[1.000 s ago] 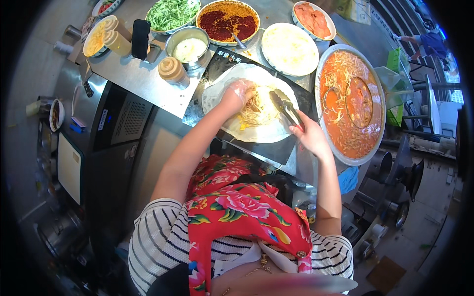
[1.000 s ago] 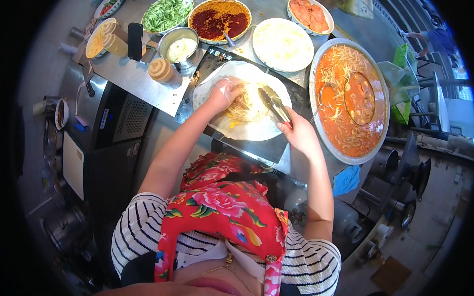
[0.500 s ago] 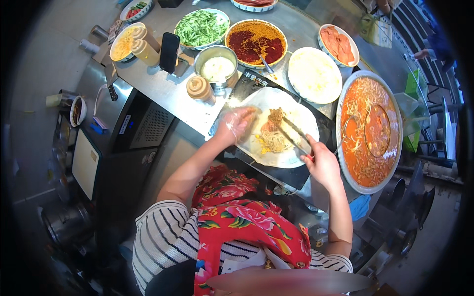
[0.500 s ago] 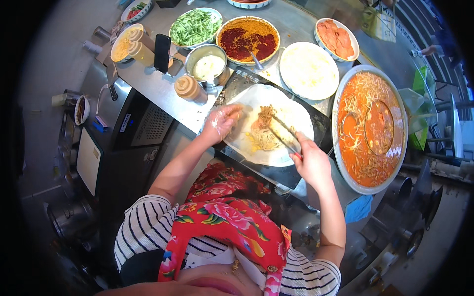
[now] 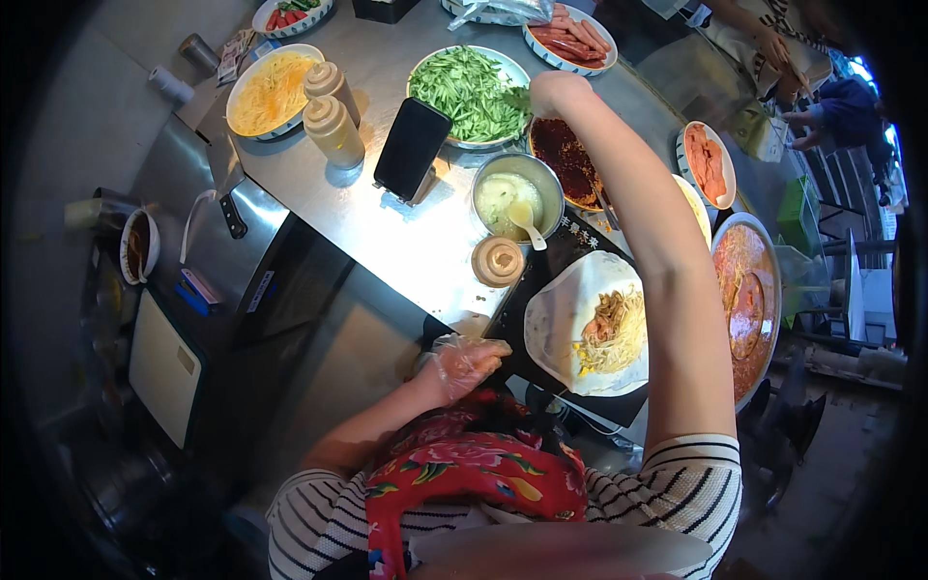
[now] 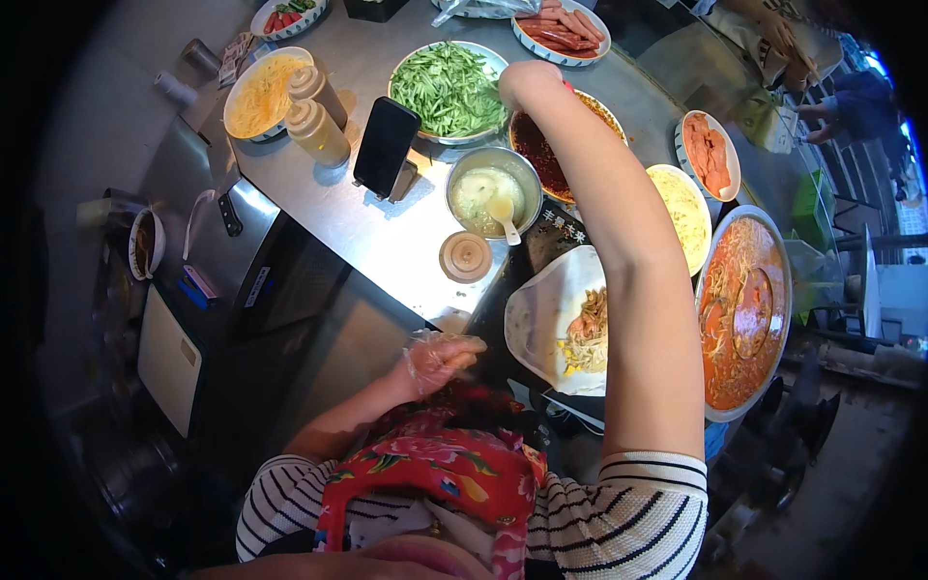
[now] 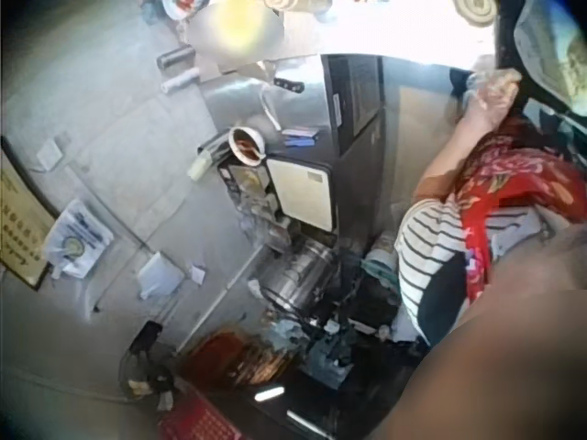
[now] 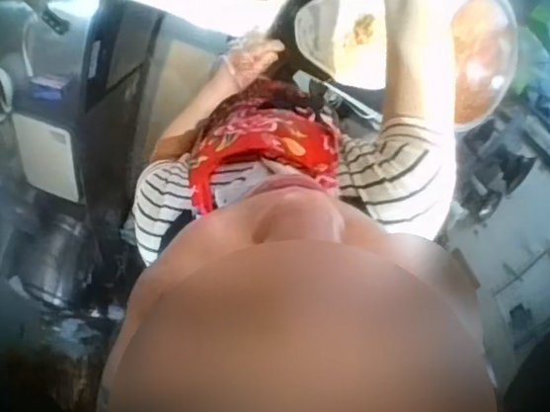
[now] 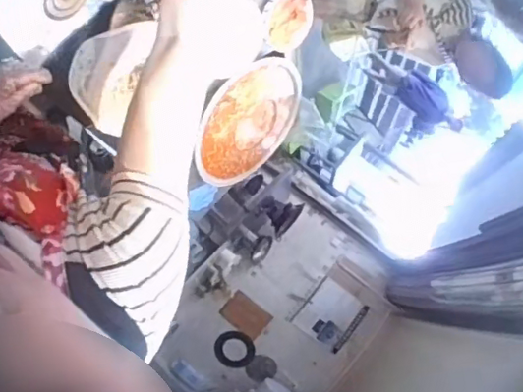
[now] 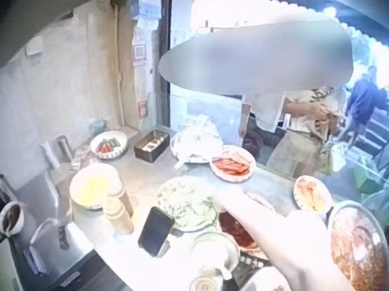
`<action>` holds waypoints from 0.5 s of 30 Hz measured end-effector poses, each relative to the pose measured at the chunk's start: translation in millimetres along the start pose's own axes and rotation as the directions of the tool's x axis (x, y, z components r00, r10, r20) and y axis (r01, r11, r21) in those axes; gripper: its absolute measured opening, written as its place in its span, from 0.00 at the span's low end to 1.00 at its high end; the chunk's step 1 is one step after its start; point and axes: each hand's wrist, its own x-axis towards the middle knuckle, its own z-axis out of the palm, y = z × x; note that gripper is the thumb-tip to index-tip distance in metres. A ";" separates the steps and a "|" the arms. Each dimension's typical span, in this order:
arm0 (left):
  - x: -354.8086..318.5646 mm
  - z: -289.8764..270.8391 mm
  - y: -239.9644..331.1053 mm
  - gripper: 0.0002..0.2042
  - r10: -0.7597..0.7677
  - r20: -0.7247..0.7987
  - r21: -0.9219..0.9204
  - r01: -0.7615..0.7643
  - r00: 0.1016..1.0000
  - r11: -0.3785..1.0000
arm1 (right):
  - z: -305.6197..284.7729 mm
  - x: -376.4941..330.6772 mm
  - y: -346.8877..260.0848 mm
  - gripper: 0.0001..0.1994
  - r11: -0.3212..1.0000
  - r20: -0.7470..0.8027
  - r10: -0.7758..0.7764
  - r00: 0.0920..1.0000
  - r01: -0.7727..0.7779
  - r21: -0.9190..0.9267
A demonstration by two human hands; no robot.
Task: The person assembles a street food wrap by layering noodles, egg, sausage, and vegetables onto a thin crepe, then folds and wraps it in foil. The person uses tongs and a ladle to handle ingredients and places the finished wrap into a plastic bag.
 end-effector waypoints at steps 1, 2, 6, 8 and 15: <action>-7.0 -23.9 -7.0 0.11 -0.008 -0.066 -0.067 0.004 0.998 0.998 | -2.7 6.6 -3.5 0.24 0.998 -0.040 0.051 0.998 -0.050 0.030; -17.8 -48.5 -11.8 0.11 -0.028 -0.085 -0.023 0.026 0.996 0.999 | -2.4 11.1 -5.5 0.26 0.991 -0.100 0.124 0.987 -0.118 0.063; -32.6 -97.4 -12.9 0.12 -0.094 -0.215 -0.078 0.079 0.972 0.994 | 22.3 25.5 -15.2 0.28 0.969 0.087 -0.069 0.994 0.046 0.244; -19.4 -97.5 -4.4 0.14 -0.100 -0.290 0.018 0.110 0.952 0.994 | 34.3 31.0 -16.0 0.14 0.929 0.022 -0.070 0.997 0.057 0.365; 32.8 -61.0 42.6 0.11 -0.128 -0.168 0.015 0.133 0.977 0.991 | 39.5 -43.0 36.2 0.17 0.786 -0.349 0.063 0.935 0.169 0.594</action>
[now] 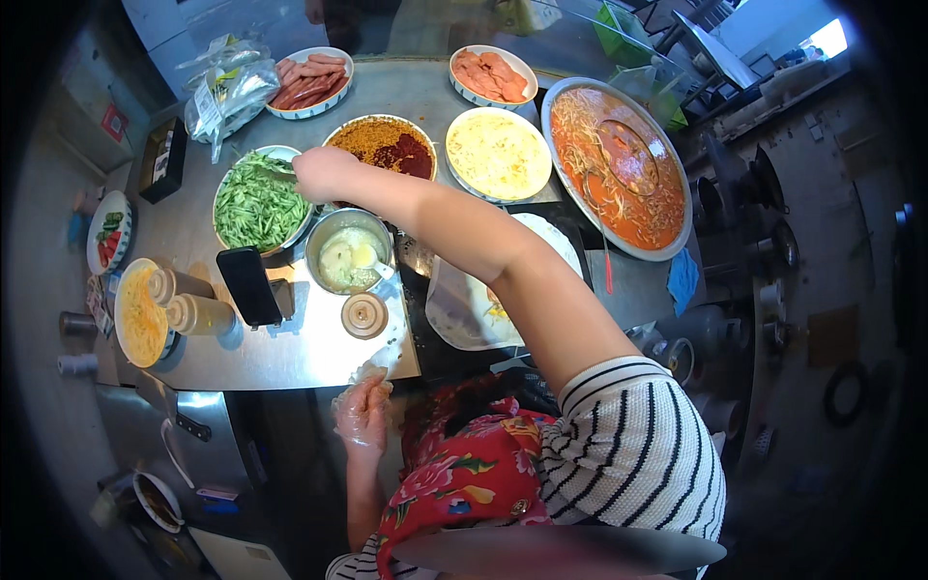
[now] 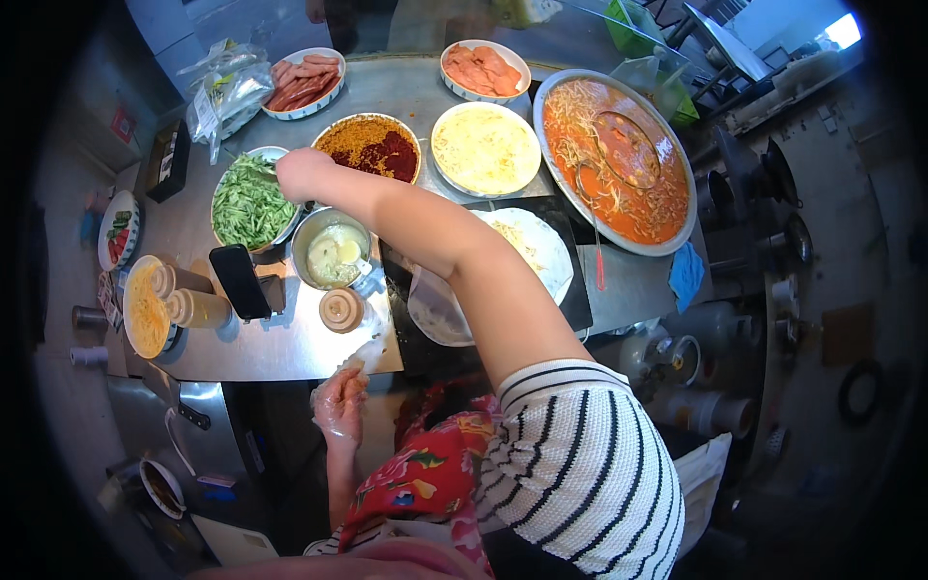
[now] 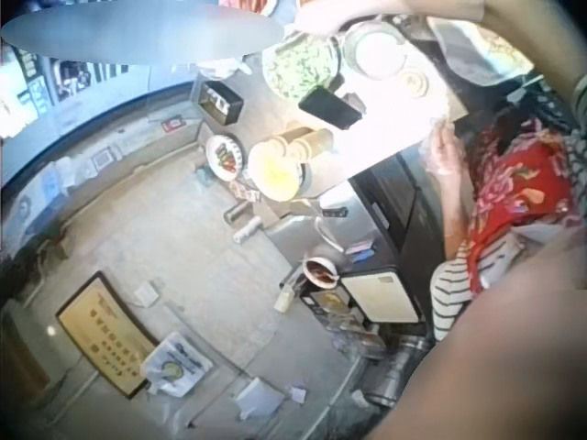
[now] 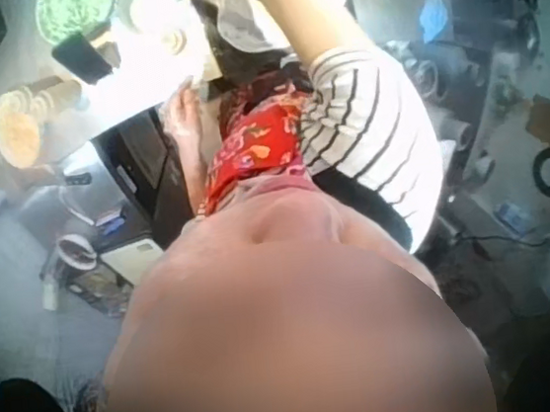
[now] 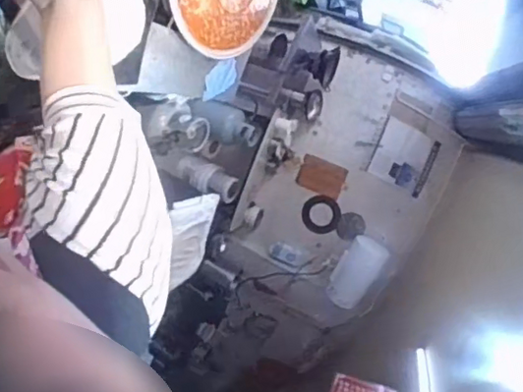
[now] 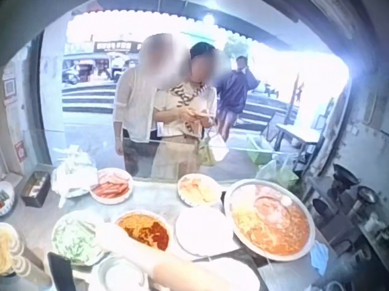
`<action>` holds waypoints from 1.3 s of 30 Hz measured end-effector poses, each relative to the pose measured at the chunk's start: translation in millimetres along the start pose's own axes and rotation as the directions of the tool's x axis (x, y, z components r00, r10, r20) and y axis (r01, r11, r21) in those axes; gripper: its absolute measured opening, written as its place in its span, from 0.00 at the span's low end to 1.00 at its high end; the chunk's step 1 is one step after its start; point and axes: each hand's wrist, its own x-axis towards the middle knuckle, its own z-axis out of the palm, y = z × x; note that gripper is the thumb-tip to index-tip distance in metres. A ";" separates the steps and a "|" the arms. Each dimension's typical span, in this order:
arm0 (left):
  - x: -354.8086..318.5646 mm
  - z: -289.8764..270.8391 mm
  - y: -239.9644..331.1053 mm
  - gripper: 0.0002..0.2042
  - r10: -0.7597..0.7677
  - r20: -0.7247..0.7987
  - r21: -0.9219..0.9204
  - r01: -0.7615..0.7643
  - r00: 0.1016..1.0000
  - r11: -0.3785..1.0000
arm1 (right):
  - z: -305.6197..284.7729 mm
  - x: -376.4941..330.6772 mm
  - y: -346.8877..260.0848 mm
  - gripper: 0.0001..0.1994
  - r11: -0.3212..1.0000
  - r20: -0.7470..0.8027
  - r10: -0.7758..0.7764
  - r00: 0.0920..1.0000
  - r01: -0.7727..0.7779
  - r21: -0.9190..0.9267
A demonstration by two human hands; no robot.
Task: The person assembles a street food wrap by layering noodles, egg, sausage, and vegetables onto a thin crepe, then folds and wraps it in foil. The person uses tongs and a ladle to handle ingredients and places the finished wrap into a plastic bag.
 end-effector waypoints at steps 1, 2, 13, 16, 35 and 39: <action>2.0 6.6 5.4 0.11 0.015 0.035 0.041 -0.017 0.999 0.999 | -10.1 -21.1 4.5 0.19 0.999 -0.082 -0.023 0.996 0.025 0.023; 4.8 13.8 10.4 0.11 0.019 0.066 0.084 -0.024 0.998 0.996 | -19.4 -45.1 10.2 0.21 0.998 -0.153 -0.045 0.987 0.053 0.047; 13.4 140.4 87.0 0.10 0.006 0.310 0.126 -0.047 0.951 0.991 | 3.9 -416.9 161.2 0.29 0.915 0.009 0.275 0.962 -0.264 0.305; 19.2 171.4 95.5 0.10 0.133 0.327 0.135 -0.186 0.936 0.973 | 50.7 -451.1 192.3 0.30 0.887 0.066 0.402 0.913 -0.406 0.220; -55.2 188.3 101.4 0.09 -0.067 0.183 0.135 0.042 0.981 0.990 | 24.6 -451.6 245.2 0.38 0.939 -0.111 0.327 0.939 -0.310 0.146; -64.6 182.1 100.4 0.10 -0.049 0.176 0.108 0.030 0.983 0.994 | 8.1 -336.4 270.8 0.37 0.888 -0.207 0.457 0.865 -0.455 0.062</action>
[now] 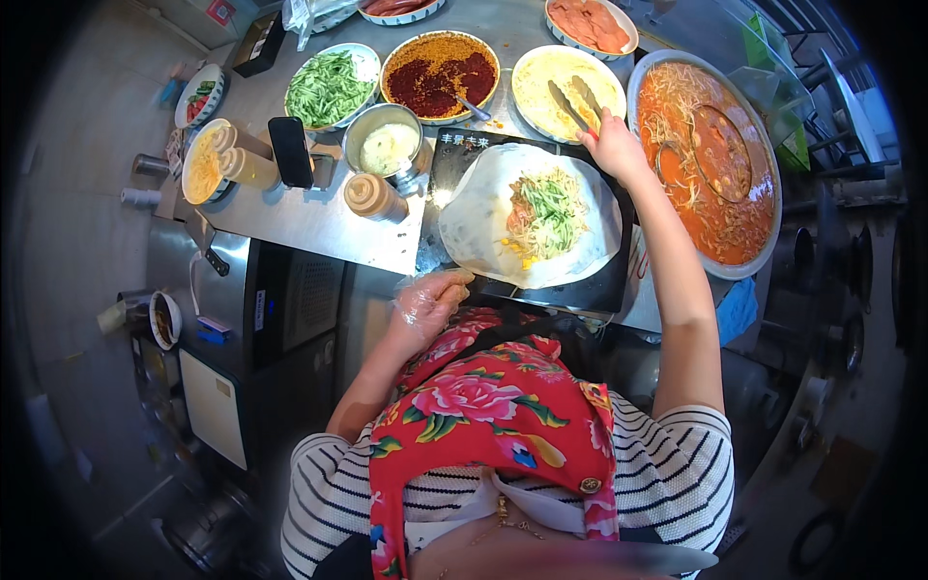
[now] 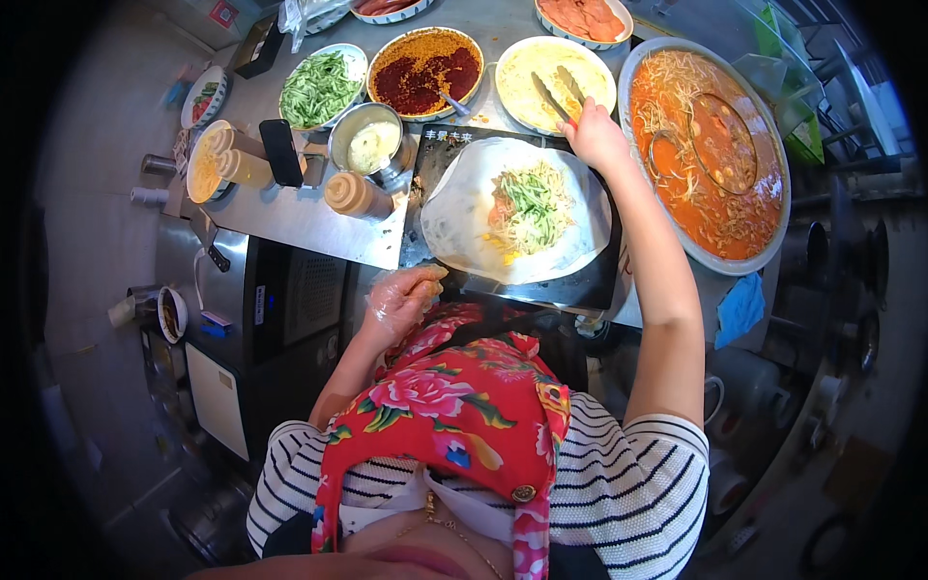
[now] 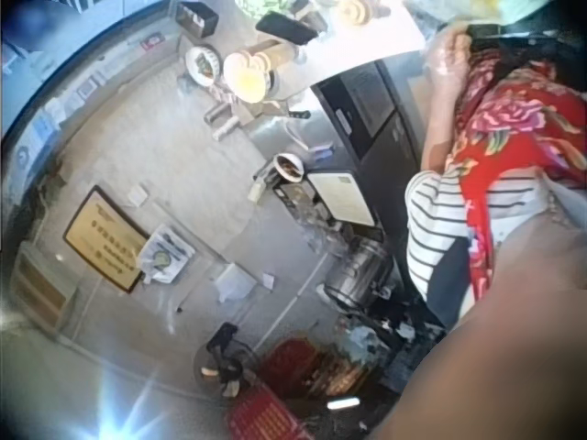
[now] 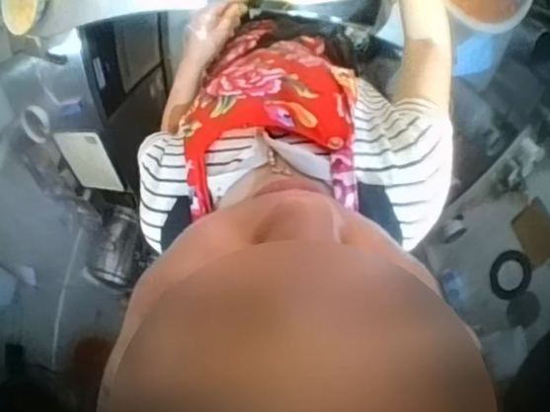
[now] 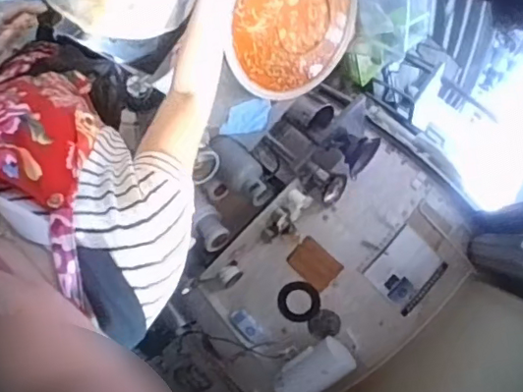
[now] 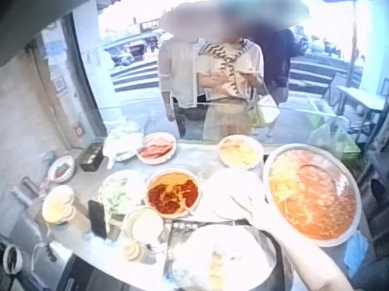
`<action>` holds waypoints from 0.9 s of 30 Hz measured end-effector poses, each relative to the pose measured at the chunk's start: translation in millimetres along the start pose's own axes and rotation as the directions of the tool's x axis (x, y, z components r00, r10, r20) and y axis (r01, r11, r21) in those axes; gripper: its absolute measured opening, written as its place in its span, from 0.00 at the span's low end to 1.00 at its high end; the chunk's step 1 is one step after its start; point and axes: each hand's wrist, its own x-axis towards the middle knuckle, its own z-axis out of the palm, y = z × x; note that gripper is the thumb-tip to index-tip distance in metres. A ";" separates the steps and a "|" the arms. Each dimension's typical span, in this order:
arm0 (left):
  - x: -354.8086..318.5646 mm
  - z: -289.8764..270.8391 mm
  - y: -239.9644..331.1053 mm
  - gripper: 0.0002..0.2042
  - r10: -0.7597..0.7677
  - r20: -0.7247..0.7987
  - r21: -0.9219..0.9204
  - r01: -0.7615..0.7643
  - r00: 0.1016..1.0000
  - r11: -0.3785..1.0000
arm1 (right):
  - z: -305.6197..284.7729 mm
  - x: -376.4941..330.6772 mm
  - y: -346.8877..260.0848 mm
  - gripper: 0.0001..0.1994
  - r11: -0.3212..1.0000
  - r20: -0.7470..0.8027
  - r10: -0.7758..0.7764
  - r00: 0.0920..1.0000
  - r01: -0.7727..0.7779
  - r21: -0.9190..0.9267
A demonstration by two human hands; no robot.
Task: The person assembles a street food wrap by layering noodles, egg, sausage, and vegetables onto a thin crepe, then folds and wraps it in foil. The person uses tongs and a ladle to handle ingredients and places the finished wrap into a plastic bag.
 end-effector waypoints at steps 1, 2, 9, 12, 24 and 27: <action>-2.9 -5.3 -4.0 0.10 -0.006 0.013 0.004 0.006 1.000 1.000 | 4.5 17.8 -9.7 0.35 0.996 0.038 0.062 0.997 -0.059 -0.068; -4.3 -11.7 -9.8 0.10 0.047 0.019 0.000 -0.047 0.999 0.999 | 11.8 20.8 -17.8 0.34 0.980 -0.054 -0.053 0.997 0.042 -0.195; 43.3 -116.8 -83.4 0.19 -0.184 -0.617 -0.490 -0.190 0.765 0.851 | 124.3 -80.5 -161.5 0.29 0.433 0.651 -0.552 0.521 -0.489 0.758; 91.9 -136.8 -104.8 0.21 -0.146 -0.468 -0.707 -0.270 0.871 0.654 | 174.5 -77.9 -227.0 0.38 0.003 0.833 -0.473 0.287 -0.945 0.327; 38.0 -81.0 -30.9 0.25 0.097 -0.153 -0.687 -0.176 0.984 0.705 | 135.1 -128.5 -140.2 0.34 -0.316 0.428 -0.820 0.379 -0.924 0.213; 55.7 -60.4 -24.9 0.21 0.134 -0.081 -0.416 -0.155 0.988 0.896 | 98.1 -147.4 -91.0 0.35 -0.477 0.277 -0.784 0.555 -0.825 0.303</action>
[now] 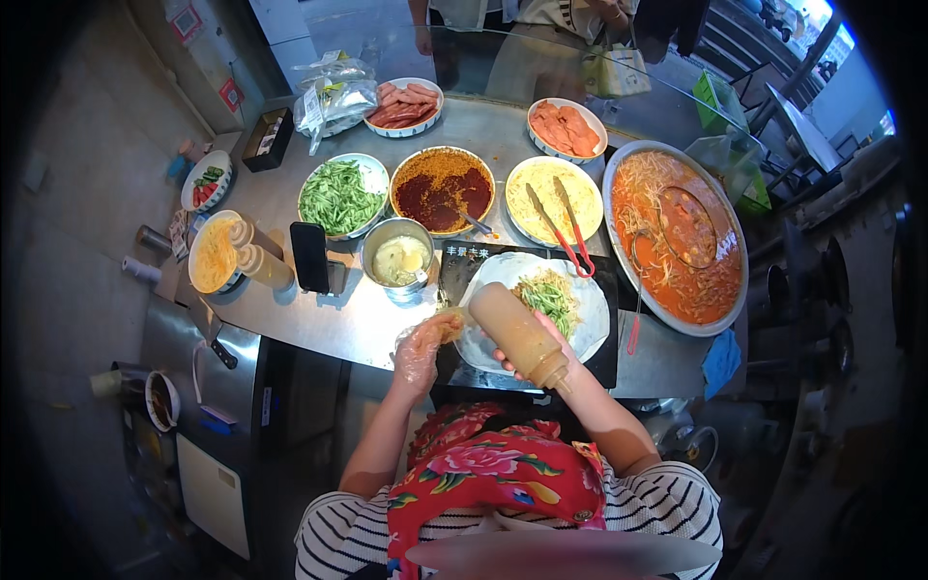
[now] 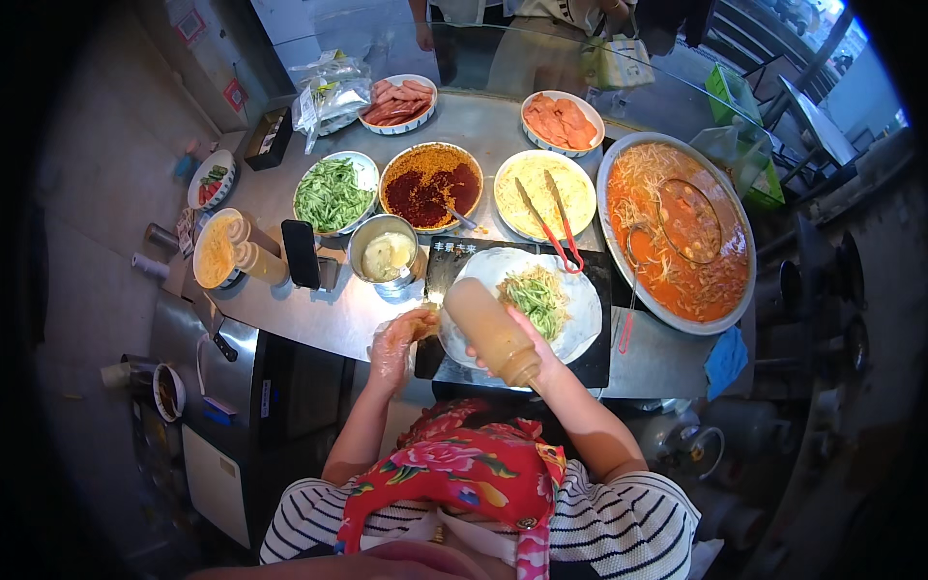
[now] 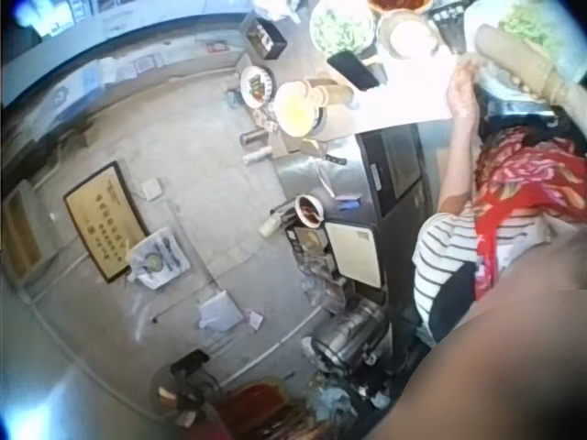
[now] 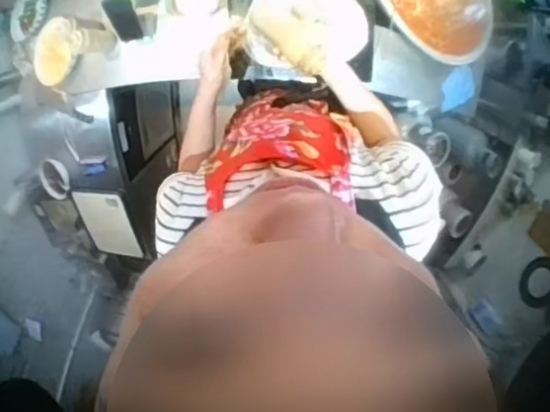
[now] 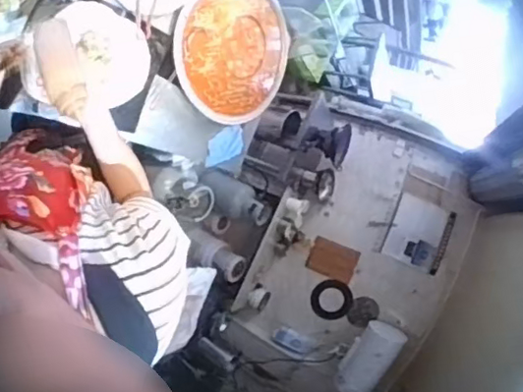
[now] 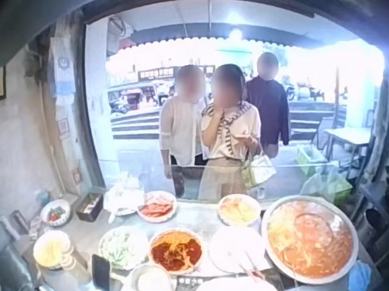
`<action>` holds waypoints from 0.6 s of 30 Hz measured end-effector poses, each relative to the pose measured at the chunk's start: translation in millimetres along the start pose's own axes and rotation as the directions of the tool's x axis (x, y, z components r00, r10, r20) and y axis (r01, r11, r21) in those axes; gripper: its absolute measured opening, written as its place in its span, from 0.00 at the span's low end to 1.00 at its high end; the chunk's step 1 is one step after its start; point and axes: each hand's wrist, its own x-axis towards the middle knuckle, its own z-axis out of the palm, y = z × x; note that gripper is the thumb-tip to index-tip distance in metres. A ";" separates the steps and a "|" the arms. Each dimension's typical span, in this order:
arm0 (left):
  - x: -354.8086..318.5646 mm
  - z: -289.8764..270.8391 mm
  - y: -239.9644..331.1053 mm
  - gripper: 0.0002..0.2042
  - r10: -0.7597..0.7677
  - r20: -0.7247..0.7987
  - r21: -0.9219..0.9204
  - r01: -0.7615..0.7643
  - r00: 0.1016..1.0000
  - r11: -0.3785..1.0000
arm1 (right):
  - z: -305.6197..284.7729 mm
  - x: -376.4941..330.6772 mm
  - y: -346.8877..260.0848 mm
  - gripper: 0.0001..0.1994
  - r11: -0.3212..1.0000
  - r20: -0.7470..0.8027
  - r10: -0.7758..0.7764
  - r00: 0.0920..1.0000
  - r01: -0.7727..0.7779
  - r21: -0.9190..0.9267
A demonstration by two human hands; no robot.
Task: The person assembles a street food wrap by layering noodles, egg, sausage, and vegetables onto a thin crepe, then folds and wraps it in foil. The person uses tongs and a ladle to handle ingredients and places the finished wrap into a plastic bag.
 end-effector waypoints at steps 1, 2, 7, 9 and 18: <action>6.5 7.8 -5.4 0.20 -0.016 0.077 0.287 -0.007 0.997 0.958 | 4.6 -18.1 -3.8 0.35 0.998 -0.010 -0.062 0.998 0.062 0.001; 11.8 15.1 -11.6 0.20 -0.016 0.130 0.544 -0.057 0.991 0.837 | 8.2 -34.7 -6.7 0.35 0.992 -0.021 -0.123 0.992 0.123 0.001; 21.8 58.0 -42.3 0.14 0.071 0.475 0.812 -0.468 0.877 0.349 | 13.5 -101.4 -3.0 0.39 0.932 0.019 -0.359 0.933 0.359 -0.040; 21.5 68.9 -46.9 0.12 -0.001 0.472 0.854 -0.456 0.882 0.251 | 10.8 -123.6 2.0 0.41 0.917 -0.036 -0.397 0.917 0.396 -0.044; 34.3 92.1 -39.1 0.07 -0.163 0.461 0.884 -0.435 0.872 0.173 | -3.4 -171.6 5.7 0.52 0.837 -0.102 -0.547 0.831 0.543 -0.064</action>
